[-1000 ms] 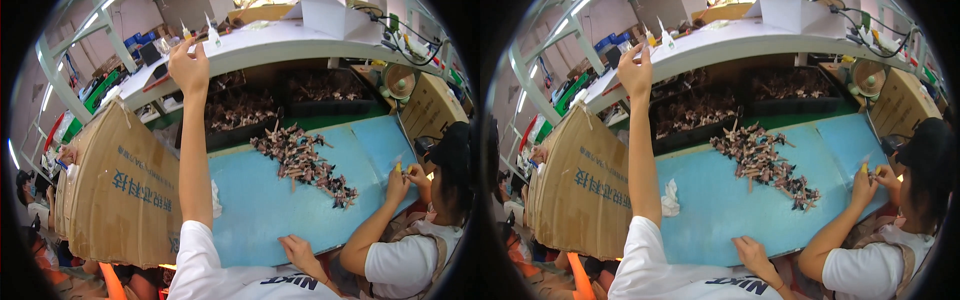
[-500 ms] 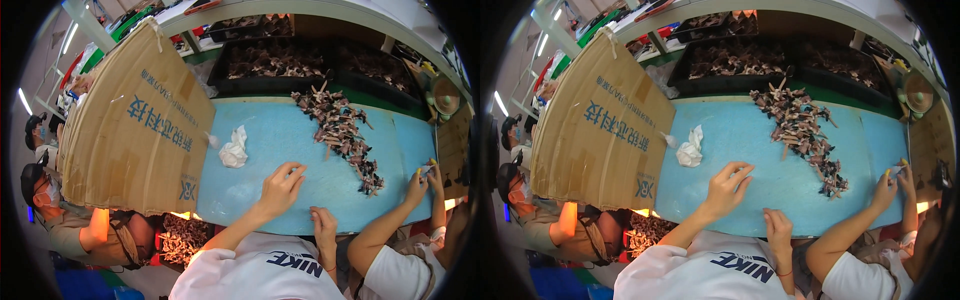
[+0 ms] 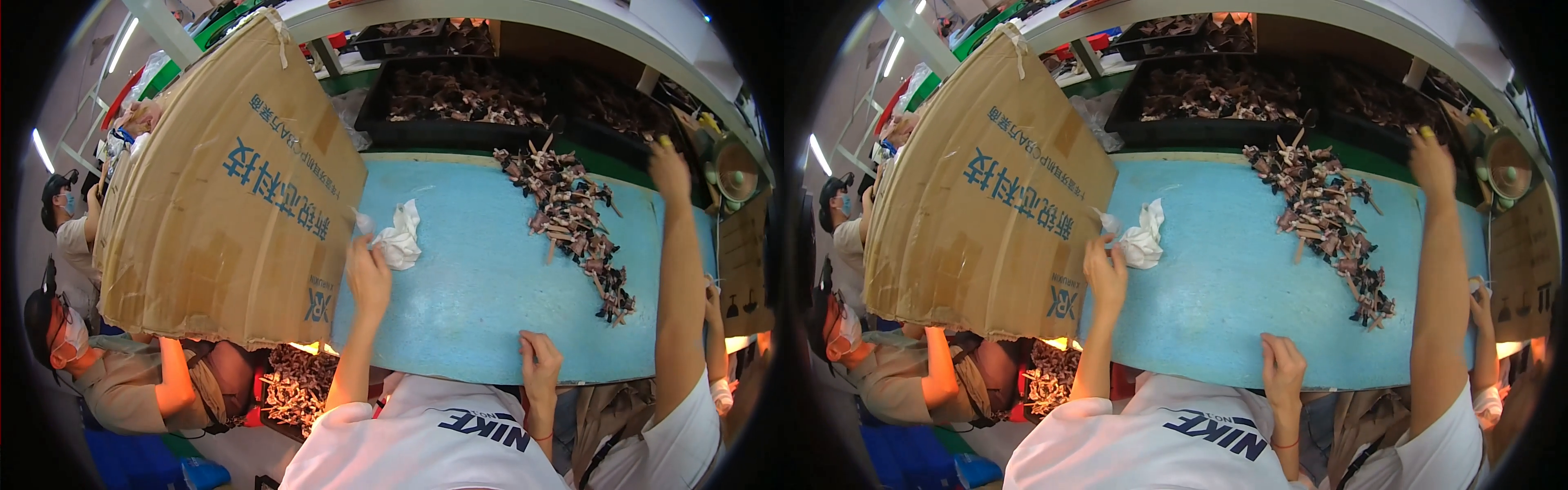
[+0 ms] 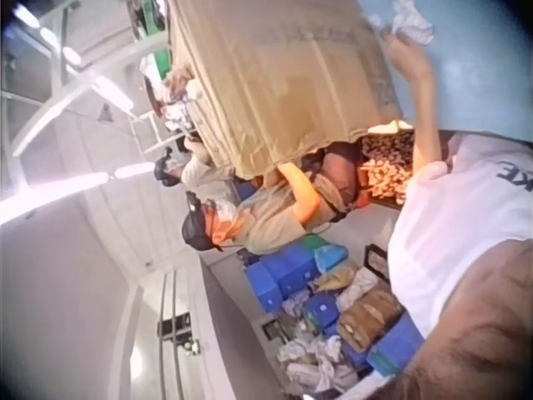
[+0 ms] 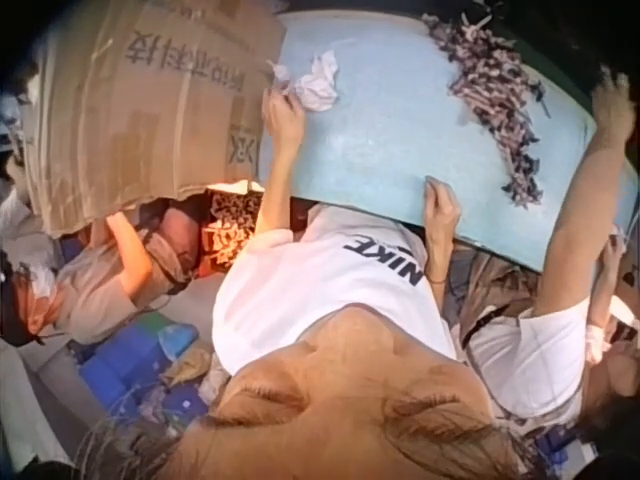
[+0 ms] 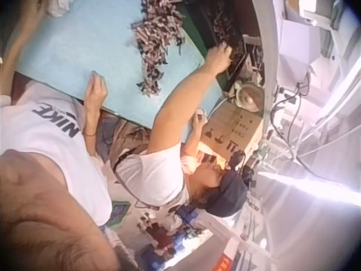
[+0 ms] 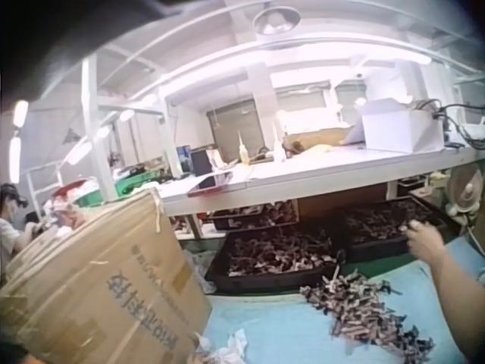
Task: The person retrieves figurine parts from a lit box, applies glue from a squeeze bottle onto the components, and attaches pieces together by hand before placing the glue bottle on a shelf.
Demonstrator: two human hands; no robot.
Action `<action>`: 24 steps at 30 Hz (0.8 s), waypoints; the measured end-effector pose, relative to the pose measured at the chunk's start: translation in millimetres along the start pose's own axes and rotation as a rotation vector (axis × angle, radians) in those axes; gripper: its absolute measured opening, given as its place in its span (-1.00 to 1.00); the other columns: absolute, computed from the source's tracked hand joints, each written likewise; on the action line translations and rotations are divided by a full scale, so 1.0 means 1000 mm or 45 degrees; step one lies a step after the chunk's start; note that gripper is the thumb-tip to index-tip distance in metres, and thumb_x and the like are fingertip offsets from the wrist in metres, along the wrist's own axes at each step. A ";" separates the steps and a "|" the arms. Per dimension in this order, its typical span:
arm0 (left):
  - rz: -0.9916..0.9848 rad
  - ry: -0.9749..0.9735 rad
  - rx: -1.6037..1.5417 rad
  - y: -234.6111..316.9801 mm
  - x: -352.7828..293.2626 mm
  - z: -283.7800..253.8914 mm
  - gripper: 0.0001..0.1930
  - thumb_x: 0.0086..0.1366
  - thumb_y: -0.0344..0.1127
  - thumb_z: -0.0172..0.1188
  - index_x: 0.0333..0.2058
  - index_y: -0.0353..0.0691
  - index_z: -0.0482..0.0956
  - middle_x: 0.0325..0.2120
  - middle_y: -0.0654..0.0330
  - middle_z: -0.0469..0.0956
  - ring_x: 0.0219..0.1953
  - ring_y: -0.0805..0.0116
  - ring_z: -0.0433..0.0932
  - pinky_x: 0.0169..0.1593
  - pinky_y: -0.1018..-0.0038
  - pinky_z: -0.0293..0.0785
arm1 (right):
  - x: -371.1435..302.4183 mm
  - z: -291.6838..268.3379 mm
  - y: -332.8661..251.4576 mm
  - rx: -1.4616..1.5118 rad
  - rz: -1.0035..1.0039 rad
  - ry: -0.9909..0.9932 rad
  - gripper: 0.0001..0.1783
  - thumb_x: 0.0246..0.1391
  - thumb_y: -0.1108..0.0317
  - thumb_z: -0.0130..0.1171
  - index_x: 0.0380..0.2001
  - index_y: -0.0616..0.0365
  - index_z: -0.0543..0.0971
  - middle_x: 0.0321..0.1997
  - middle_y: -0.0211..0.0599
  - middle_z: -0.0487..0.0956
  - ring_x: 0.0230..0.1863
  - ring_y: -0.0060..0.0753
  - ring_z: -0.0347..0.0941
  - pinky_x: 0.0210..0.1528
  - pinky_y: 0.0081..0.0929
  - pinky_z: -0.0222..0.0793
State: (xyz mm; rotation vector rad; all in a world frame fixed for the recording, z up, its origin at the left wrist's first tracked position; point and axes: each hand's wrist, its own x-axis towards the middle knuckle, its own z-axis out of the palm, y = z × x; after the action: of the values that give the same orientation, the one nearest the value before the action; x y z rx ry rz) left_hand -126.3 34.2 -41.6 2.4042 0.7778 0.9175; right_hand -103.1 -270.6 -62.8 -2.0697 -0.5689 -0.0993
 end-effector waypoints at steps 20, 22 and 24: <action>0.009 -0.258 -0.396 0.044 0.042 0.003 -0.71 -0.05 -0.28 0.29 -0.35 -0.31 0.55 -0.77 0.10 0.45 -0.72 0.29 0.46 -0.58 0.39 0.29 | -0.002 -0.007 0.003 -0.002 0.033 -0.014 -0.87 -0.10 0.60 0.07 -0.40 0.25 0.50 -0.51 -0.14 0.46 -0.53 -0.14 0.40 -0.51 -0.41 0.29; 0.034 -0.335 -0.539 0.054 0.034 0.014 -0.72 -0.06 -0.31 0.30 -0.35 -0.30 0.55 -0.78 0.13 0.44 -0.74 0.42 0.43 -0.62 0.49 0.26 | 0.002 -0.007 0.002 0.009 -0.008 -0.013 -0.87 -0.11 0.61 0.07 -0.40 0.25 0.51 -0.50 -0.15 0.47 -0.51 -0.12 0.41 -0.49 -0.39 0.31; 0.156 -0.416 -0.520 0.064 0.024 0.027 -0.73 -0.05 -0.31 0.30 -0.35 -0.29 0.55 -0.77 0.13 0.45 -0.73 0.41 0.43 -0.62 0.49 0.27 | 0.003 -0.007 -0.001 -0.015 0.011 -0.001 -0.87 -0.11 0.61 0.08 -0.41 0.25 0.51 -0.50 -0.15 0.47 -0.50 -0.12 0.42 -0.49 -0.39 0.32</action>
State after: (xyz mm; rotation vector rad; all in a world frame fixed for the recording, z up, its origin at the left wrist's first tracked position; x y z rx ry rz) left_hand -70.4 -3.9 -11.9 2.1721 0.2907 0.6286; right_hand -99.7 -274.9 -57.0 -2.0835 -0.5615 -0.0970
